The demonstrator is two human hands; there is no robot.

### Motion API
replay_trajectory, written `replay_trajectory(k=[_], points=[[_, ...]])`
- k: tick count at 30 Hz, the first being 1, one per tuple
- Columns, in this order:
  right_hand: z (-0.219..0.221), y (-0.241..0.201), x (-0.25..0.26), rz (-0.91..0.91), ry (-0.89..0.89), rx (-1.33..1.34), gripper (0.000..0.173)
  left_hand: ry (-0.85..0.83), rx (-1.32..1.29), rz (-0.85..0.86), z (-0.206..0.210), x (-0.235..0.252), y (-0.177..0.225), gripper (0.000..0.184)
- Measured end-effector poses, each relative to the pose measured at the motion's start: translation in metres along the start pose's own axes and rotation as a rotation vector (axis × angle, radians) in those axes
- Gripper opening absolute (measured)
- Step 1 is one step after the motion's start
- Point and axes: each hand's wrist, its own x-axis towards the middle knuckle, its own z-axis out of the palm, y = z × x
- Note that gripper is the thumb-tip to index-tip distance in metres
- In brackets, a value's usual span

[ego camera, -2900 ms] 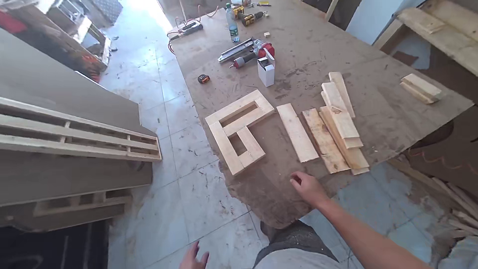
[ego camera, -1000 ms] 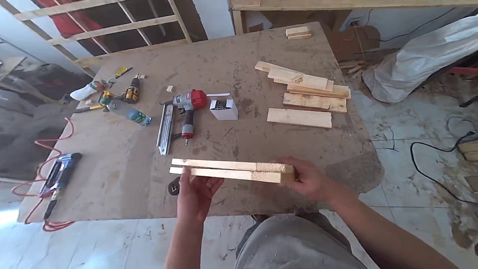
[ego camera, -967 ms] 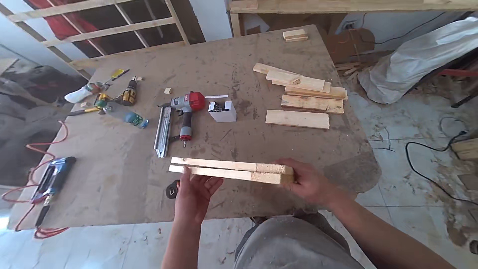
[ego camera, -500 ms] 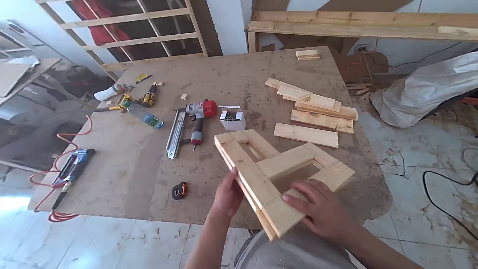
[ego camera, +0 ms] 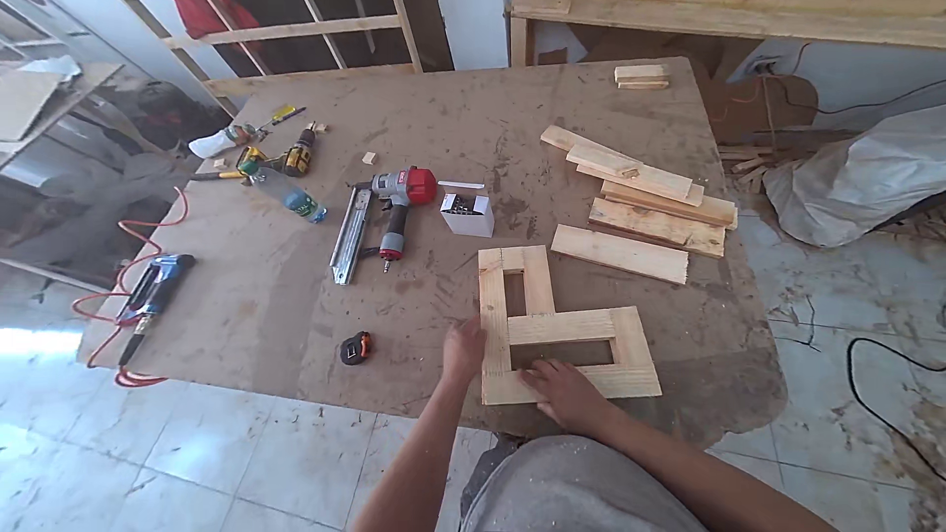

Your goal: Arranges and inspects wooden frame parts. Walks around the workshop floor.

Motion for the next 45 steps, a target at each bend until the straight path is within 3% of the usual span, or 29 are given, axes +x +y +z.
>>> replay_trajectory(k=[3, 5, 8, 11, 13, 17, 21, 24, 26, 29, 32, 34, 36, 39, 42, 45], points=[[-0.011, 0.007, -0.014, 0.069, 0.088, 0.062, 0.061, 0.001, 0.156, 0.101, -0.016, -0.006, 0.002, 0.047], [-0.041, 0.023, -0.029, 0.223, 0.208, 0.120, 0.054, -0.072, 0.220, 0.158, -0.008, -0.016, -0.007, 0.056], [-0.096, 0.088, -0.054, 0.554, 0.412, 0.136, 0.050, -0.075, 0.271, 0.270, 0.020, -0.040, -0.025, 0.062], [-0.141, 0.168, -0.073, 0.799, 0.513, 0.038, 0.058, -0.009, 0.225, 0.268, 0.045, -0.061, -0.039, 0.070], [-0.157, 0.210, -0.067, 0.821, 0.457, -0.051, 0.070, 0.027, 0.206, 0.221, 0.055, -0.073, -0.043, 0.072], [-0.165, 0.259, -0.027, 0.695, 0.289, -0.177, 0.092, 0.065, 0.219, 0.159, 0.060, -0.087, -0.047, 0.068], [-0.174, 0.264, -0.003, 0.652, 0.171, -0.233, 0.095, 0.119, 0.156, 0.086, 0.043, -0.096, -0.039, 0.062], [-0.181, 0.269, -0.011, 0.630, 0.216, -0.138, 0.091, 0.143, 0.004, 0.032, 0.030, -0.101, -0.037, 0.059], [-0.184, 0.248, -0.032, 0.576, 0.320, 0.026, 0.089, 0.126, -0.112, 0.026, 0.020, -0.105, -0.034, 0.058], [-0.174, 0.167, -0.061, 0.476, 0.370, 0.266, 0.093, 0.007, -0.267, 0.105, 0.008, -0.112, -0.024, 0.070], [-0.135, 0.069, -0.065, 0.283, 0.271, 0.537, 0.093, -0.122, -0.428, 0.352, 0.001, -0.121, -0.014, 0.104], [-0.107, 0.015, -0.052, 0.105, 0.130, 0.617, 0.087, -0.138, -0.548, 0.490, -0.010, -0.128, -0.007, 0.117], [-0.088, -0.030, -0.035, -0.013, -0.009, 0.590, 0.083, -0.149, -0.673, 0.524, -0.030, -0.135, -0.005, 0.112], [-0.073, -0.062, -0.017, -0.021, -0.116, 0.425, 0.080, -0.090, -0.738, 0.453, -0.064, -0.138, -0.024, 0.086], [-0.060, -0.054, -0.012, 0.114, -0.050, 0.222, 0.071, 0.206, -0.794, 0.319, -0.092, -0.135, -0.061, 0.055], [-0.047, -0.030, -0.018, 0.238, -0.028, 0.110, 0.066, 0.363, -0.757, 0.227, -0.104, -0.124, -0.104, 0.034]])
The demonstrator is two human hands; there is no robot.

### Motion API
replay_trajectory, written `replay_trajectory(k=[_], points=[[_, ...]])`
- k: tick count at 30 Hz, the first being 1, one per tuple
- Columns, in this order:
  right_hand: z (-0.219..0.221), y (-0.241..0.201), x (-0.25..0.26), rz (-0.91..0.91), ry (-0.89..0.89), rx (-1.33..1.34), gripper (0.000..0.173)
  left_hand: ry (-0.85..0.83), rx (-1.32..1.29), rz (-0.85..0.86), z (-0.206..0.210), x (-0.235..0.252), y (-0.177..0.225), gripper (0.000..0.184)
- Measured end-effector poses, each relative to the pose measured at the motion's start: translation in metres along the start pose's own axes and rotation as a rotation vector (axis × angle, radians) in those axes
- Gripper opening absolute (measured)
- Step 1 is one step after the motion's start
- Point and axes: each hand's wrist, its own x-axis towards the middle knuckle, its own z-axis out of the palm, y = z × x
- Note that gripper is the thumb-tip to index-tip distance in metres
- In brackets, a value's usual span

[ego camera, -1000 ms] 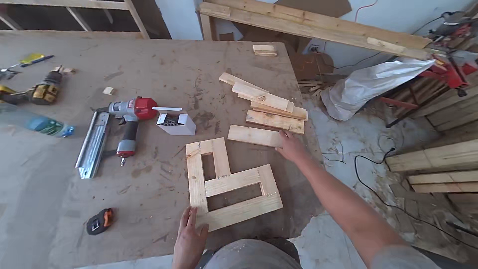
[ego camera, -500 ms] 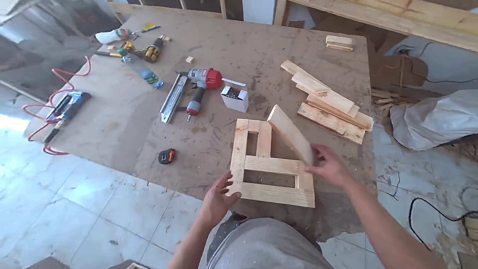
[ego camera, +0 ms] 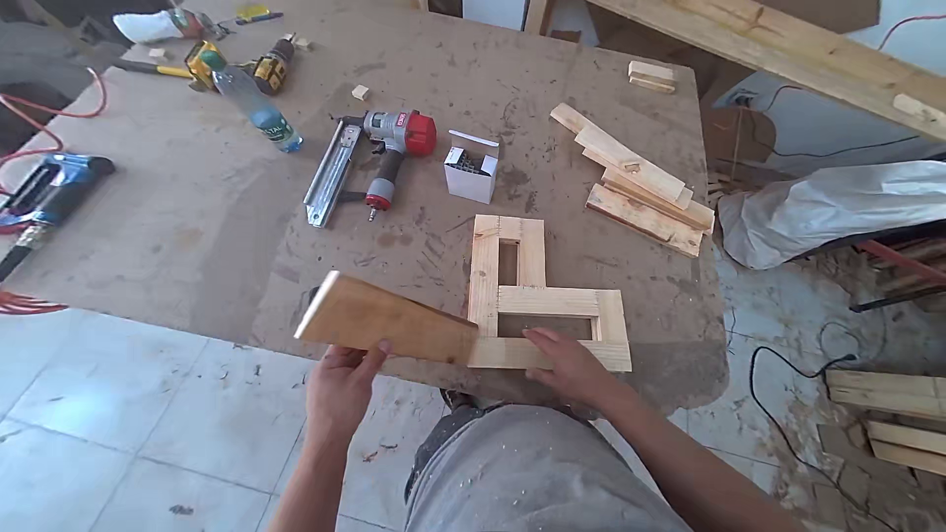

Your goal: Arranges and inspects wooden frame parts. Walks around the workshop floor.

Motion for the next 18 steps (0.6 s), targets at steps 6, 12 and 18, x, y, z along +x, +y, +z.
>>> replay_trajectory(k=[6, 12, 18], points=[[0.004, 0.018, -0.003, 0.135, 0.068, -0.023, 0.060, 0.217, -0.119, 0.140, -0.021, 0.001, -0.009, 0.027], [-0.021, 0.021, 0.007, 0.186, 0.250, 0.071, 0.060, 0.173, 0.196, 0.183, -0.030, 0.020, 0.014, 0.049], [-0.024, 0.042, 0.006, 0.185, 0.262, 0.069, 0.059, 0.137, 0.098, 0.191, -0.023, 0.050, 0.035, 0.024]])
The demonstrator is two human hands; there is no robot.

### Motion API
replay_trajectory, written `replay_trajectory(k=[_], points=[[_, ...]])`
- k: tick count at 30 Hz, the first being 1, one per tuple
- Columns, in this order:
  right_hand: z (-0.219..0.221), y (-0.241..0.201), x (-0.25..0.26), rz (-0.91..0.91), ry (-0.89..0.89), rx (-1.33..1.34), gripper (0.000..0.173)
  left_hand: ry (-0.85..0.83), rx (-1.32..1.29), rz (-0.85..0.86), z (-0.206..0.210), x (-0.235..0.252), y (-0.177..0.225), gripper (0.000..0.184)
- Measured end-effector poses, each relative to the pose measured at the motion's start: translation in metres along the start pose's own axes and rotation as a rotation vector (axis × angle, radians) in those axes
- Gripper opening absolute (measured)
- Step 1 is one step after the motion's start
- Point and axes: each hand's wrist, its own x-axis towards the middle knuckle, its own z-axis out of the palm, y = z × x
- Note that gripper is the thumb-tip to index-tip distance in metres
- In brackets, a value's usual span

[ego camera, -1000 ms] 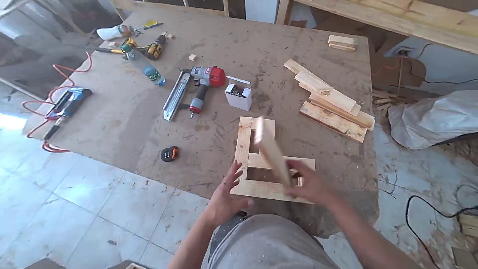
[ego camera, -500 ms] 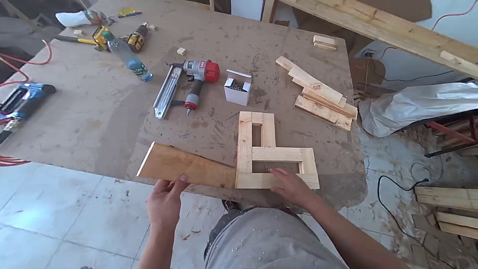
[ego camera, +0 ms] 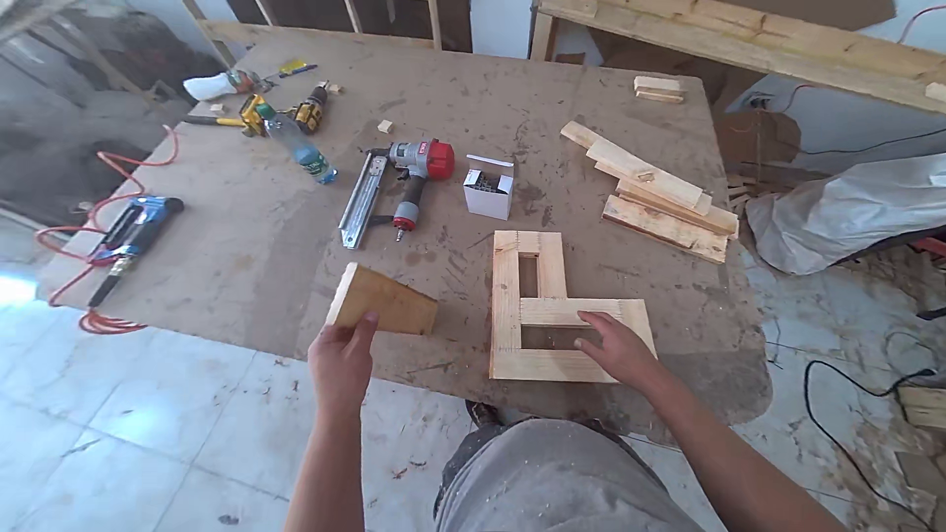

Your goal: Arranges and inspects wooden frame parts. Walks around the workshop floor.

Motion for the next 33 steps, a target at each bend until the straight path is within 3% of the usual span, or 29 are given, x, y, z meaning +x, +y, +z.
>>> replay_trajectory(k=[3, 8, 13, 16, 21, 23, 25, 28, 30, 33], points=[[0.006, 0.017, -0.005, 0.009, -0.060, -0.015, 0.060, -0.032, -0.012, 0.009, 0.005, 0.007, 0.008, 0.020], [-0.003, 0.051, -0.007, 0.041, -0.055, 0.051, 0.058, -0.109, 0.423, -0.128, 0.032, 0.031, 0.015, 0.032], [-0.041, 0.063, 0.014, 0.063, 0.033, 0.149, 0.054, -0.098, 0.222, -0.029, 0.056, 0.035, 0.032, 0.045], [-0.057, 0.059, 0.043, 0.052, 0.069, 0.164, 0.053, -0.086, 0.234, -0.021, 0.060, 0.051, 0.036, 0.047], [-0.071, 0.049, 0.086, 0.126, 0.129, 0.187, 0.052, -0.368, 0.248, -0.241, 0.056, 0.126, 0.017, 0.056], [-0.071, 0.047, 0.093, 0.176, 0.162, 0.223, 0.051, -0.466, 0.261, -0.251, 0.072, 0.159, 0.002, 0.059], [-0.073, 0.050, 0.097, 0.243, 0.207, 0.220, 0.051, -0.549, 0.266, -0.167, 0.103, 0.177, 0.013, 0.057], [-0.091, 0.057, 0.096, 0.350, 0.260, 0.203, 0.051, -0.606, 0.198, -0.009, 0.179, 0.190, 0.073, 0.047], [-0.111, 0.068, 0.098, 0.419, 0.280, 0.171, 0.053, -0.591, 0.062, -0.037, 0.244, 0.200, 0.111, 0.037], [-0.143, 0.103, 0.116, 0.479, 0.327, 0.098, 0.052, -0.612, -0.121, -0.148, 0.355, 0.237, 0.122, 0.041]])
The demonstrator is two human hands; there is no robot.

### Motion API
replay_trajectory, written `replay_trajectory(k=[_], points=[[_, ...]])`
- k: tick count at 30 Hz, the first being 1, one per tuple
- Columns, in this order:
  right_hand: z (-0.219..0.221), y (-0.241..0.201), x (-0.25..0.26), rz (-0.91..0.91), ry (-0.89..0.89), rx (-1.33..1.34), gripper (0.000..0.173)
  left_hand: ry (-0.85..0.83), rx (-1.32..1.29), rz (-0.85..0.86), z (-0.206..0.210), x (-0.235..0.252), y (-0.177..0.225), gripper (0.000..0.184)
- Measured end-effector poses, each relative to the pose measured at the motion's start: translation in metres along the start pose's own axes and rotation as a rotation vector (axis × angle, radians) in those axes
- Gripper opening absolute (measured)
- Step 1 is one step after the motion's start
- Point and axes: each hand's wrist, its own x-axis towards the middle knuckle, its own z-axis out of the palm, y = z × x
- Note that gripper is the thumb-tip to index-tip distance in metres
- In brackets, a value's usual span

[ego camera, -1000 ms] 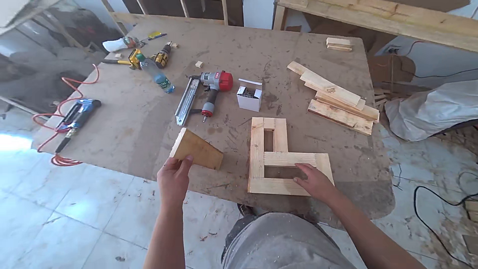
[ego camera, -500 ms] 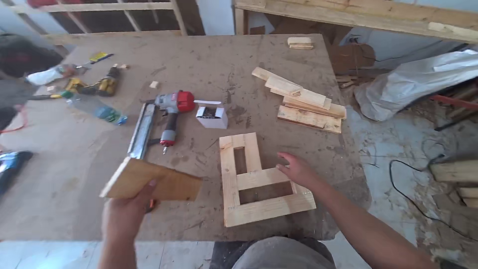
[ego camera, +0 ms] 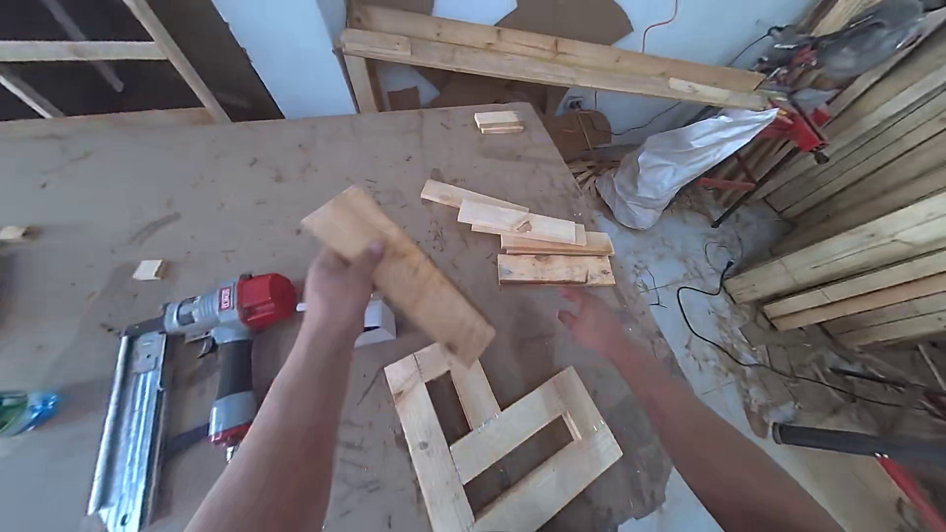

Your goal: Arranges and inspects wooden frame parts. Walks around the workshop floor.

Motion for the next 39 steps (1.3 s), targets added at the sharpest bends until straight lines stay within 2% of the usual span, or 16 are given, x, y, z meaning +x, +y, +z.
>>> replay_trajectory(k=[3, 5, 6, 8, 11, 14, 17, 20, 22, 25, 28, 29, 31, 33, 36, 39], points=[[-0.018, 0.015, 0.049, -0.035, 0.079, -0.042, 0.052, 0.178, 0.308, -0.026, 0.042, 0.077, -0.011, 0.055], [-0.027, 0.017, 0.070, -0.045, 0.083, -0.059, 0.051, 0.246, 0.584, 0.054, 0.048, 0.078, -0.006, 0.084], [-0.027, 0.017, 0.079, -0.051, 0.074, -0.057, 0.051, 0.225, 0.662, 0.114, 0.048, 0.062, -0.007, 0.086], [-0.019, 0.017, 0.094, -0.083, 0.055, -0.036, 0.050, 0.072, 0.796, 0.187, 0.045, 0.015, -0.026, 0.067], [-0.002, 0.024, 0.116, -0.191, 0.145, -0.057, 0.048, -0.089, 0.890, 0.132, 0.026, -0.058, -0.098, 0.046], [-0.015, 0.021, 0.156, -0.224, 0.246, -0.130, 0.072, 0.058, 0.893, -0.132, 0.006, -0.104, -0.158, 0.068], [-0.027, 0.022, 0.211, -0.195, 0.111, -0.277, 0.101, 0.112, 0.872, -0.338, 0.002, -0.120, -0.185, 0.093], [-0.035, 0.024, 0.247, -0.193, 0.019, -0.314, 0.084, 0.146, 0.868, -0.316, 0.009, -0.111, -0.179, 0.088], [-0.043, 0.018, 0.237, -0.210, 0.089, -0.280, 0.072, 0.160, 0.788, -0.264, 0.011, -0.106, -0.162, 0.074], [-0.040, -0.018, 0.160, -0.241, 0.101, -0.060, 0.068, 0.028, 0.547, -0.112, 0.005, -0.106, -0.135, 0.066], [-0.004, -0.075, 0.041, -0.289, -0.284, 0.259, 0.033, -0.264, 0.208, 0.015, 0.000, -0.115, -0.117, 0.091], [0.010, -0.094, 0.010, -0.379, -0.468, 0.347, 0.032, -0.346, 0.101, 0.022, -0.004, -0.119, -0.113, 0.094], [0.059, -0.119, -0.013, -0.675, -0.663, 0.329, 0.047, -0.434, -0.149, 0.031, -0.019, -0.127, -0.113, 0.065], [0.091, -0.137, -0.011, -0.696, -0.670, 0.267, 0.055, -0.391, -0.250, 0.067, -0.044, -0.137, -0.115, 0.028], [0.116, -0.152, 0.015, -0.500, -0.457, 0.078, 0.074, -0.337, -0.115, 0.094, -0.095, -0.156, -0.119, 0.026], [0.129, -0.175, 0.012, -0.364, -0.301, 0.020, 0.066, -0.376, 0.325, -0.024, -0.113, -0.182, -0.141, 0.059]])
